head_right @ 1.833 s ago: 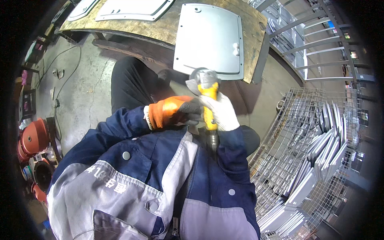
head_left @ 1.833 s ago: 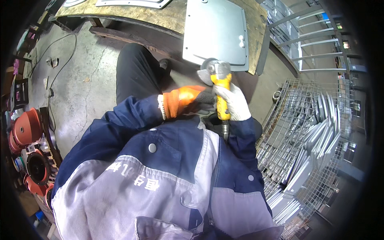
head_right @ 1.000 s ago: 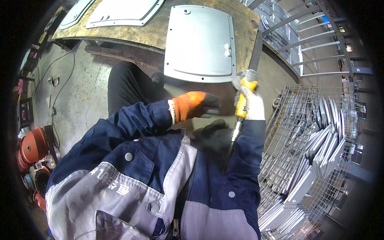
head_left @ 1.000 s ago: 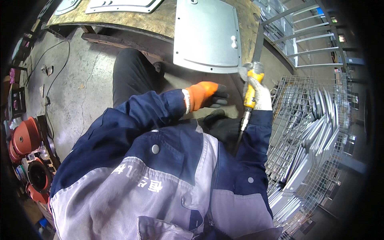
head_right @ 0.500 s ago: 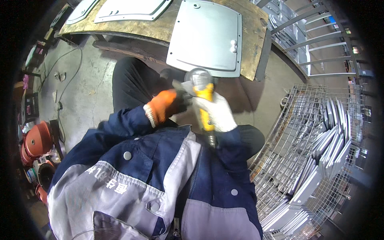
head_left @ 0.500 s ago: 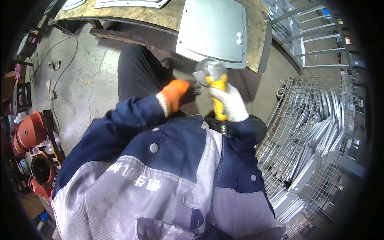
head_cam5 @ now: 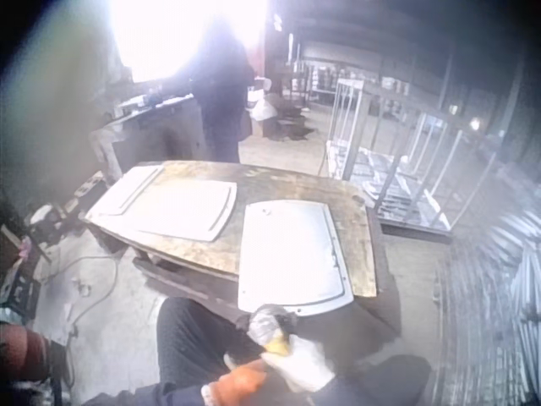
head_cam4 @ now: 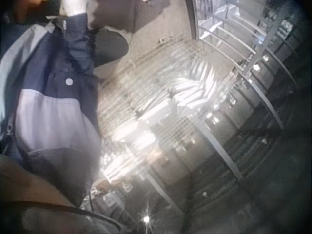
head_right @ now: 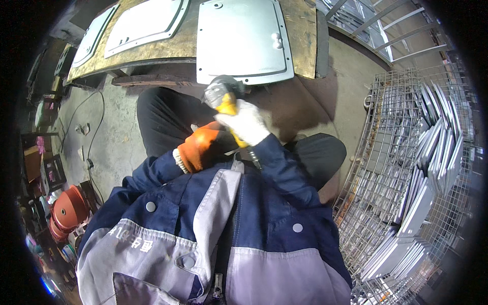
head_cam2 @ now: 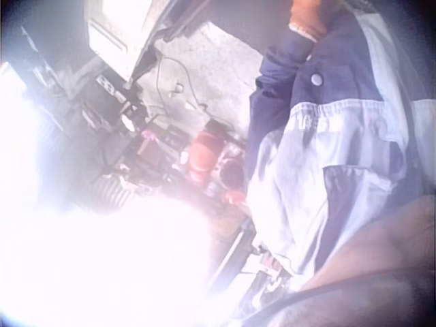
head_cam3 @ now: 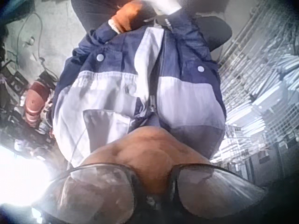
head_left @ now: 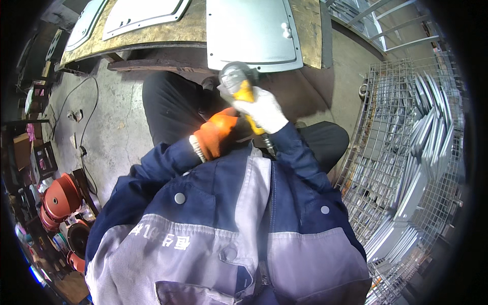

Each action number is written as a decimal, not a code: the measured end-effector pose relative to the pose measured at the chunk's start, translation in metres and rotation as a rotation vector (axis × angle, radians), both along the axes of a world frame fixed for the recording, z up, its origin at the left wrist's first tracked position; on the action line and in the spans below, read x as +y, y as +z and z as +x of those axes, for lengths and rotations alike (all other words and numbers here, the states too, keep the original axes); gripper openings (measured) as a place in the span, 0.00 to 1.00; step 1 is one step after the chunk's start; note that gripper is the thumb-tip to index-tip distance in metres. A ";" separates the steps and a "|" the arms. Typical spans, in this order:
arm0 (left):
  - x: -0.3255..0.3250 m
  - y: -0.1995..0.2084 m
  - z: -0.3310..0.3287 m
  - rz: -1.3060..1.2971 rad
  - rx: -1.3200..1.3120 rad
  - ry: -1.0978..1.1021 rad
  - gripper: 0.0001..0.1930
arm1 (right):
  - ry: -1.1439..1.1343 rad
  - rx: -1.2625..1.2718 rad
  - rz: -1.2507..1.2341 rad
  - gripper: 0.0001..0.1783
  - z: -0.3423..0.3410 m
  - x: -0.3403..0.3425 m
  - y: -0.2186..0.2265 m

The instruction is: The person sits on the floor and uses a handheld angle grinder to smooth the edges of metal plates. They repeatedly pick up plates from a wire basket, grind the edges, and place the finished plates back into the basket.

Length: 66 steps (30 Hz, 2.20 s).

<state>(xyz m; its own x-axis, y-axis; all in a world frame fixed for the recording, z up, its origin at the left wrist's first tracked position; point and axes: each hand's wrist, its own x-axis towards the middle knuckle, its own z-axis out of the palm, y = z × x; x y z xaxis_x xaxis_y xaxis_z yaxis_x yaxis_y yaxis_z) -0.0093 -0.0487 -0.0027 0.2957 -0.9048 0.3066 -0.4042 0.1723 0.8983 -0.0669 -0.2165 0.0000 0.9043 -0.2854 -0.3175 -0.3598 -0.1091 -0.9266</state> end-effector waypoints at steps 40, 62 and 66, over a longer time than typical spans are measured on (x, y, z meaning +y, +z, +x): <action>-0.004 0.004 -0.008 0.162 1.024 0.137 0.15 | -0.002 0.104 -0.022 0.23 -0.010 -0.003 0.014; -0.125 -0.099 0.049 -0.105 0.780 0.086 0.26 | -0.398 -0.395 1.153 0.25 -0.160 -0.108 -0.022; -0.040 -0.091 0.076 0.118 0.156 0.033 0.29 | -0.318 -0.543 1.216 0.29 -0.172 -0.106 -0.017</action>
